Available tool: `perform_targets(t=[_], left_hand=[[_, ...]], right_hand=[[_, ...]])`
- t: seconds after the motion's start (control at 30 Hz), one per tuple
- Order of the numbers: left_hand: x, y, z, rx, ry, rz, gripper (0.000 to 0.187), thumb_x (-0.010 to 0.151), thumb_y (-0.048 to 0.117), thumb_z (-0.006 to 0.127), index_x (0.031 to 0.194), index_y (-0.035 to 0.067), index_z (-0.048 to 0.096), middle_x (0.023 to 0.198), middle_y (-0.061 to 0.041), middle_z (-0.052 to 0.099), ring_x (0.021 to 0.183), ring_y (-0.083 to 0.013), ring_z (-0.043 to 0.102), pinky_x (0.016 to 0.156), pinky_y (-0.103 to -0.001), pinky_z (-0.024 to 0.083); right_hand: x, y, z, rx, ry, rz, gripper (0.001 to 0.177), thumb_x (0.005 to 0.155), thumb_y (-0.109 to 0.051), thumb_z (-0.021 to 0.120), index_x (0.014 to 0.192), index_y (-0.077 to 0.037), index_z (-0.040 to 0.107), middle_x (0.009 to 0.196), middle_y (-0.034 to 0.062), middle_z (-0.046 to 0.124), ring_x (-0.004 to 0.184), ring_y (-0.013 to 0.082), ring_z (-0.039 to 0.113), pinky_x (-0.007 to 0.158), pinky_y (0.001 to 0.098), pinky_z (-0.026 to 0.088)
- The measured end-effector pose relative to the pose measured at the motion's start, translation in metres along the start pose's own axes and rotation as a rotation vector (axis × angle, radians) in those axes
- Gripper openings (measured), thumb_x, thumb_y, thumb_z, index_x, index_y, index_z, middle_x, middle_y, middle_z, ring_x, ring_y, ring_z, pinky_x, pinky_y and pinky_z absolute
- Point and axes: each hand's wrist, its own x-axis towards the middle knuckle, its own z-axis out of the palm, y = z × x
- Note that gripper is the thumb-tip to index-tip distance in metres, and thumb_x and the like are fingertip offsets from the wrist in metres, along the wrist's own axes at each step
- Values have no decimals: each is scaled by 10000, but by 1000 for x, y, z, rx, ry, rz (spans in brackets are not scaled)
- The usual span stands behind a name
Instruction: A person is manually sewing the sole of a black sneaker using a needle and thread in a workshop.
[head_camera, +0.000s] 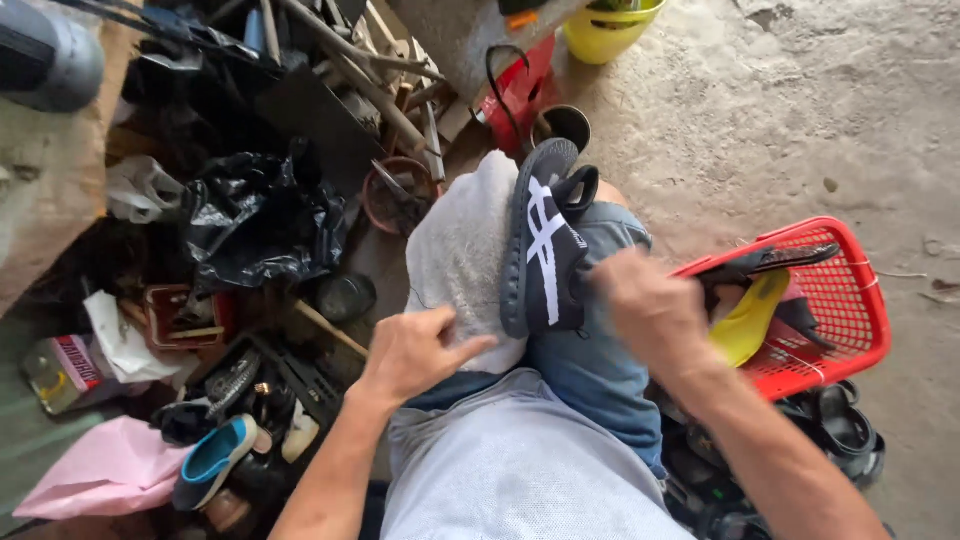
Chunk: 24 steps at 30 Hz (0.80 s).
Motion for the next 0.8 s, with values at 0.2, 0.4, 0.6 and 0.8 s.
perform_targets(t=[0.2, 0.4, 0.6, 0.8], left_hand=[[17, -5, 1, -629, -300, -258, 360, 823, 405, 813, 702, 112, 640, 552, -58, 591, 601, -171, 624, 587, -336, 502], [4, -13, -11, -649, -84, -365, 157, 873, 310, 822, 788, 183, 784, 573, 20, 664, 586, -67, 594, 523, -247, 522], [2, 22, -2, -653, 47, -120, 120, 896, 207, 750, 1006, 211, 798, 788, -34, 781, 748, -199, 770, 679, -304, 605], [4, 35, 17, -410, 94, -13, 95, 950, 302, 692, 947, 219, 738, 639, 17, 679, 627, -161, 731, 568, -285, 571]], right_hand=[[-25, 52, -5, 76, 36, 296, 220, 1067, -412, 648, 955, -229, 596, 862, -3, 492, 867, 246, 642, 640, 355, 529], [-15, -5, -44, 390, 381, 226, 233, 911, -87, 832, 1137, -78, 777, 1263, 129, 684, 1164, 353, 605, 1029, 440, 512], [-4, -67, -39, 920, 274, 412, 902, 780, -163, 885, 1557, -84, 433, 1168, 30, 759, 839, 189, 649, 737, 312, 532], [21, -86, -35, 757, 263, 271, 966, 724, -271, 925, 1542, -28, 472, 1074, 168, 717, 890, 318, 709, 732, 415, 582]])
